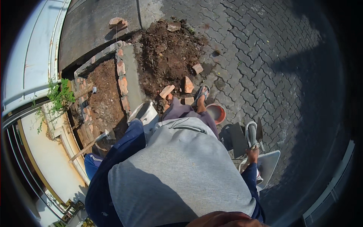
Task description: The person applies and smooths cement onto a brick wall using a trowel, carries a bucket of cement and a plaster float along the wall, and spreads more cement over the wall surface.
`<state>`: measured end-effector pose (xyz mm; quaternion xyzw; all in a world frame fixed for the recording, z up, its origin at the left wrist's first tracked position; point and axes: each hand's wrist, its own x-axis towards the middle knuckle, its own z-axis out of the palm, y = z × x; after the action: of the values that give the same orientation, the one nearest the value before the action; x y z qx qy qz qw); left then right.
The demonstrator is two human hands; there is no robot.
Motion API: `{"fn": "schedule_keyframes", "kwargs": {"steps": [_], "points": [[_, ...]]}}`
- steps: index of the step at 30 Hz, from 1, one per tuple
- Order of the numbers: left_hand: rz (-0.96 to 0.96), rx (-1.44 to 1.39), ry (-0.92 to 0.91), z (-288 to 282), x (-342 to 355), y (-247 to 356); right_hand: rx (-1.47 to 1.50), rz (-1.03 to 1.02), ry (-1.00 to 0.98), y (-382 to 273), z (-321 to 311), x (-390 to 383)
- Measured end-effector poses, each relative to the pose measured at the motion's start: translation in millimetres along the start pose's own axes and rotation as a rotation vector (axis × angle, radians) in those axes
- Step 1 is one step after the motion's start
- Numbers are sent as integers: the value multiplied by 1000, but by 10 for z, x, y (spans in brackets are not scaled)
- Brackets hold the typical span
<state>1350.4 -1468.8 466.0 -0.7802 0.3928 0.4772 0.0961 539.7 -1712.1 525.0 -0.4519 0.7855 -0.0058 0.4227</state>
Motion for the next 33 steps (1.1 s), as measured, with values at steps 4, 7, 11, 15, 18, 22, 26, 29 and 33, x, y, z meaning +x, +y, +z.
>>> {"fn": "schedule_keyframes", "kwargs": {"steps": [4,7,11,15,18,22,26,29,33], "points": [[-382,-317,152,88,-31,668,-39,-62,-89,-1935,-1057,1408],[-223,-509,646,-511,-8,2066,-392,-305,127,-2651,-1786,2630],[-397,-645,574,-729,234,1967,-743,-718,311,-4701,-1313,3124],[-495,-696,366,-491,562,1912,-793,-665,252,-6131,-629,3047],[-371,-1188,322,-224,991,1737,-845,-752,192,-6739,-276,3292],[-443,-1086,330,-662,1308,1907,-1260,-933,45,-7103,127,4122],[-585,-1171,393,-1045,1422,1947,-1026,-712,-38,-7892,548,4025],[-709,-1331,524,-1484,1577,2136,-1267,-512,-260,-8666,851,4354],[-805,-1632,682,-2097,1901,2610,-1914,-1178,-641,-9794,1109,5100]]}}
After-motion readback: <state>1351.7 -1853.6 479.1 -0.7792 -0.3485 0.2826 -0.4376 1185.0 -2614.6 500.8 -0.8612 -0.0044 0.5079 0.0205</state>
